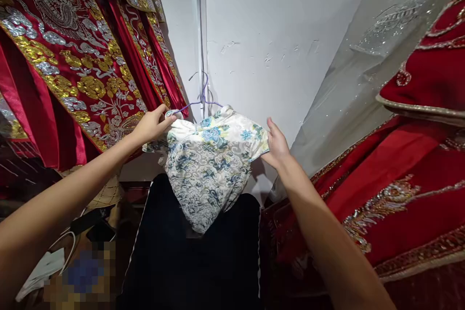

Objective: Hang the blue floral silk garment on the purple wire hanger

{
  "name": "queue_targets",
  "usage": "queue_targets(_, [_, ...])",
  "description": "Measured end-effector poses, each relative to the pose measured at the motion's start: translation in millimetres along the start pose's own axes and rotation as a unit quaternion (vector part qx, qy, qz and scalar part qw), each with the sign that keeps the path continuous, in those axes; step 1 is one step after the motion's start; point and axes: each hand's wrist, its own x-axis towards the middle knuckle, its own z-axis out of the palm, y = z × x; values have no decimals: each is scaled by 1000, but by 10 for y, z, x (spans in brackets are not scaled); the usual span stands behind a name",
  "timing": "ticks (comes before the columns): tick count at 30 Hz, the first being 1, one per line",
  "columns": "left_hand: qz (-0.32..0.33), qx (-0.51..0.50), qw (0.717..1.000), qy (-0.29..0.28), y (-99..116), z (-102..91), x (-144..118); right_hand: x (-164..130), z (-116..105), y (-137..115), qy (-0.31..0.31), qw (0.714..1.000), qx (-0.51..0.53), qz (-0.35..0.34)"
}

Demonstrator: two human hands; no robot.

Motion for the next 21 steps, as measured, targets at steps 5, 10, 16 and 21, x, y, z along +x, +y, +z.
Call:
queue_targets(5, [34,-22,997,59,233,-46,177,154,-92,-58,86,995,49,-19])
queue_targets(10, [119,-75,984,112,673,-228,418,-21,-58,-197,218,969,40,-110])
queue_targets(16, [92,-340,935,50,1115,-337,228,-961,288,-416,-38,987,-72,-136])
queue_targets(21, [19,-538,843,7,1164,-432,-41,-916,475,-647,-386,880,-160,-226])
